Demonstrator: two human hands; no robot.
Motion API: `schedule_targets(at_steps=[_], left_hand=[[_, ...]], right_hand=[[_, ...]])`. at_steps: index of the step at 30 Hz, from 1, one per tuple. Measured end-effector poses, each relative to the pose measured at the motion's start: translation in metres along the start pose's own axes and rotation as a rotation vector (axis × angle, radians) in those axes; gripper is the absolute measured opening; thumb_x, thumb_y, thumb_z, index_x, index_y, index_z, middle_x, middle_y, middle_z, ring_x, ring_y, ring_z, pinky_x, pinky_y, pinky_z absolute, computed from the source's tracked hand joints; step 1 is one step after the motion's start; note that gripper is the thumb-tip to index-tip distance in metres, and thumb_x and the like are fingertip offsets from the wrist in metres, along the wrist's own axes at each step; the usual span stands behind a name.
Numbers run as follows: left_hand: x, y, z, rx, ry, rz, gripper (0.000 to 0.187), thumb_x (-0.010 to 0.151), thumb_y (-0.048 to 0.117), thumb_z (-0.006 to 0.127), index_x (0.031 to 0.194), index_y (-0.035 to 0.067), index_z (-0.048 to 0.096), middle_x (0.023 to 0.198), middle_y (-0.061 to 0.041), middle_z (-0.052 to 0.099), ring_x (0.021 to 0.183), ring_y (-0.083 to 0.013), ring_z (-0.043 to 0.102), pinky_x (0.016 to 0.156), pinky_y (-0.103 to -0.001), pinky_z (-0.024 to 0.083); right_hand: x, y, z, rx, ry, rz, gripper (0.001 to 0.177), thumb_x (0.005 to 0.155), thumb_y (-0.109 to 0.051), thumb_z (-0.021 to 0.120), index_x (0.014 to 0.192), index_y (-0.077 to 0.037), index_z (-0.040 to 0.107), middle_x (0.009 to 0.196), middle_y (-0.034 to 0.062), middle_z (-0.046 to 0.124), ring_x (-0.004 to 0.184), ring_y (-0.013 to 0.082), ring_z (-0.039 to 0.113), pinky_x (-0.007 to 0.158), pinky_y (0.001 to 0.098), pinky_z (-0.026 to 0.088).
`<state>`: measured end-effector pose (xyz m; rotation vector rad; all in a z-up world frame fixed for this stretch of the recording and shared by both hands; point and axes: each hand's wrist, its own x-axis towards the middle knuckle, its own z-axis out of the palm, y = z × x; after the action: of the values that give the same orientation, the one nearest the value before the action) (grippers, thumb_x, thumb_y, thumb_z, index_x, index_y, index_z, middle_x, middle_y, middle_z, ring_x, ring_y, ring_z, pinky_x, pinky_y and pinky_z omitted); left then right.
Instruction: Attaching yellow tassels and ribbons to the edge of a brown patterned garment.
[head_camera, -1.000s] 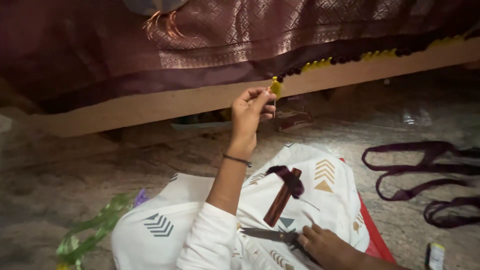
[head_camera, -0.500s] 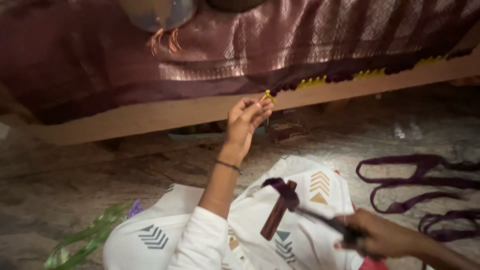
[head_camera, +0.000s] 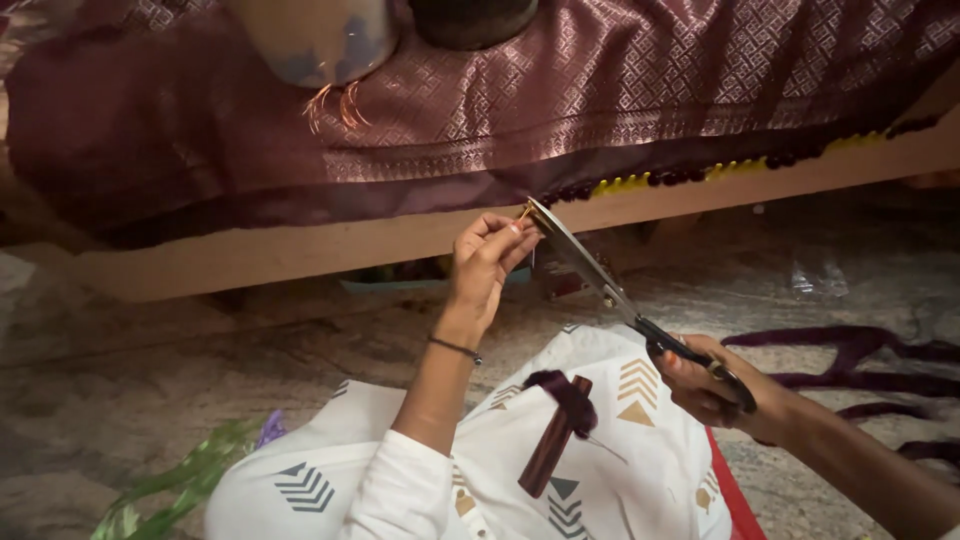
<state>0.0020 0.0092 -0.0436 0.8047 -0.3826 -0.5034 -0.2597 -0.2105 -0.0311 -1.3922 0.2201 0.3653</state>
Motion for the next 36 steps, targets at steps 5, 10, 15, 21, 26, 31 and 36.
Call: schedule_targets(at_steps=[5, 10, 15, 21, 26, 31, 36], left_hand=[[0.001, 0.000, -0.001, -0.009, 0.021, -0.016, 0.005, 0.097, 0.003, 0.063, 0.097, -0.001, 0.060, 0.113, -0.020, 0.070, 0.105, -0.0237, 0.072, 0.098, -0.034, 0.059], [0.004, -0.009, -0.005, 0.017, 0.047, -0.020, 0.005, 0.095, 0.001, 0.063, 0.097, -0.002, 0.060, 0.114, -0.020, 0.070, 0.105, -0.0238, 0.072, 0.097, -0.034, 0.060], [0.027, -0.028, -0.024, 0.125, 0.122, 0.022, 0.013, 0.096, 0.007, 0.067, 0.104, -0.001, 0.061, 0.115, -0.019, 0.071, 0.101, -0.0218, 0.071, 0.090, -0.032, 0.057], [0.060, -0.033, -0.032, 0.517, 0.315, 0.102, 0.044, 0.086, 0.021, 0.080, 0.123, 0.001, 0.066, 0.110, -0.003, 0.068, 0.098, -0.0099, 0.062, 0.091, -0.028, 0.047], [0.069, -0.053, -0.040, 0.542, 0.171, 0.071, 0.027, 0.095, 0.027, 0.074, 0.097, 0.001, 0.079, 0.092, 0.000, 0.077, 0.081, -0.0055, 0.063, 0.074, -0.023, 0.049], [0.038, -0.052, -0.027, 0.841, 0.173, 0.148, 0.031, 0.104, 0.022, 0.069, 0.099, -0.006, 0.079, 0.083, -0.005, 0.073, 0.074, -0.0085, 0.063, 0.065, -0.026, 0.051], [0.020, -0.061, -0.026, 0.469, 0.061, 0.164, 0.028, 0.104, 0.018, 0.058, 0.105, -0.005, 0.075, 0.101, -0.006, 0.075, 0.087, -0.0095, 0.070, 0.072, -0.029, 0.066]], right_hand=[[0.001, -0.012, 0.006, -0.069, 0.015, -0.002, 0.035, 0.093, -0.044, 0.065, 0.080, -0.013, 0.052, 0.049, -0.0056, 0.037, 0.039, 0.0072, 0.033, 0.035, 0.0264, 0.026], [0.003, -0.016, 0.009, -0.168, 0.088, 0.117, 0.044, 0.093, -0.046, 0.065, 0.075, -0.013, 0.044, 0.045, -0.0036, 0.037, 0.035, 0.0086, 0.029, 0.032, 0.0278, 0.025], [0.002, -0.006, -0.020, -0.179, 0.081, 0.127, 0.046, 0.090, -0.052, 0.066, 0.078, -0.011, 0.048, 0.046, -0.0028, 0.042, 0.035, 0.0087, 0.032, 0.032, 0.0276, 0.027], [0.015, -0.018, -0.066, -0.495, 0.184, 0.220, 0.048, 0.085, -0.057, 0.072, 0.083, -0.012, 0.056, 0.046, 0.0016, 0.042, 0.037, 0.0151, 0.034, 0.035, 0.0330, 0.027], [0.038, -0.026, -0.114, -0.813, 0.146, 0.123, 0.045, 0.081, -0.057, 0.070, 0.076, -0.012, 0.064, 0.057, 0.0006, 0.051, 0.053, 0.0174, 0.048, 0.047, 0.0374, 0.037], [0.032, -0.084, -0.096, -1.091, 0.201, 0.148, 0.055, 0.078, -0.062, 0.077, 0.095, -0.010, 0.072, 0.057, 0.0026, 0.051, 0.055, 0.0194, 0.048, 0.051, 0.0412, 0.038], [0.055, -0.052, -0.177, -1.304, 0.067, -0.558, 0.083, 0.071, -0.044, 0.083, 0.136, 0.002, 0.062, 0.074, -0.0018, 0.056, 0.066, 0.0204, 0.051, 0.054, 0.0363, 0.053]])
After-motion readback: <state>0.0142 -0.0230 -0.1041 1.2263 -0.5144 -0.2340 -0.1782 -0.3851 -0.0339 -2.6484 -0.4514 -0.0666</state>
